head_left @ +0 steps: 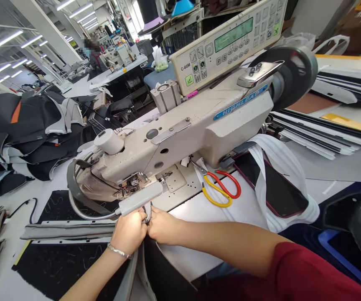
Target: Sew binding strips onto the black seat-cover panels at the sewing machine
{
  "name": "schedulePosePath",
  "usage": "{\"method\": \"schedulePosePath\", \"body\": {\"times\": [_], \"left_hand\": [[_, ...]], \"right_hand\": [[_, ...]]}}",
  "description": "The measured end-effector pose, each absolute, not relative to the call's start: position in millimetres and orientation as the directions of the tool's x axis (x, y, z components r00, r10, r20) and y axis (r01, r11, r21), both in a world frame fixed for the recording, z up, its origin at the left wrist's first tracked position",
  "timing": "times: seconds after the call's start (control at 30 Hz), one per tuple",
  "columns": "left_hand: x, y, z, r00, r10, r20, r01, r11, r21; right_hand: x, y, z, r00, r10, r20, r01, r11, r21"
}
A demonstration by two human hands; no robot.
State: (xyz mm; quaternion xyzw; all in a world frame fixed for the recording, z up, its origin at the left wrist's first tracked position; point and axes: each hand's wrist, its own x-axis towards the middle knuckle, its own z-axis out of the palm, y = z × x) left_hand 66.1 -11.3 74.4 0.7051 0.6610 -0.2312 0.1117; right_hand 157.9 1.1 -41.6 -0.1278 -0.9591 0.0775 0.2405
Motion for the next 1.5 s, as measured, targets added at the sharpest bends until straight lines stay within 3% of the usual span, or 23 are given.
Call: {"method": "schedulePosePath", "body": {"times": [0.2,0.5,0.83,1.07,1.2,1.33,1.5], "left_hand": [[64,-11,66,-0.044,0.892,-0.449,0.995,0.0,-0.098],[68,-24,54,-0.116,0.912,-0.393,0.99,0.075,-0.118],[71,-26,46,-0.179,0.9,-0.399,0.984,0.162,-0.077],[69,-15,40,-0.188,0.917,-0.351,0.982,0.163,-0.099],[61,-4,31,-0.162,0.947,-0.277,0.984,0.132,-0.122],[56,6,23,-0.191,0.952,-0.239,0.974,0.153,-0.17],[59,14,21,-0.238,0.953,-0.19,0.959,0.199,-0.203]], "right_hand": [[162,-31,-21,-0.882,0.33,0.336,0.263,0.937,-0.23],[169,-46,-15,-0.85,0.338,0.403,0.302,0.941,-0.152],[171,-48,-4,-0.917,0.317,0.242,0.301,0.948,-0.098],[167,-40,-13,-0.884,0.351,0.309,0.357,0.933,-0.039],[161,-25,-22,-0.829,0.354,0.432,0.389,0.921,-0.009],[153,-11,-33,-0.779,0.373,0.504,0.415,0.909,-0.033],[152,-3,-37,-0.753,0.453,0.478,0.455,0.883,-0.119]]}}
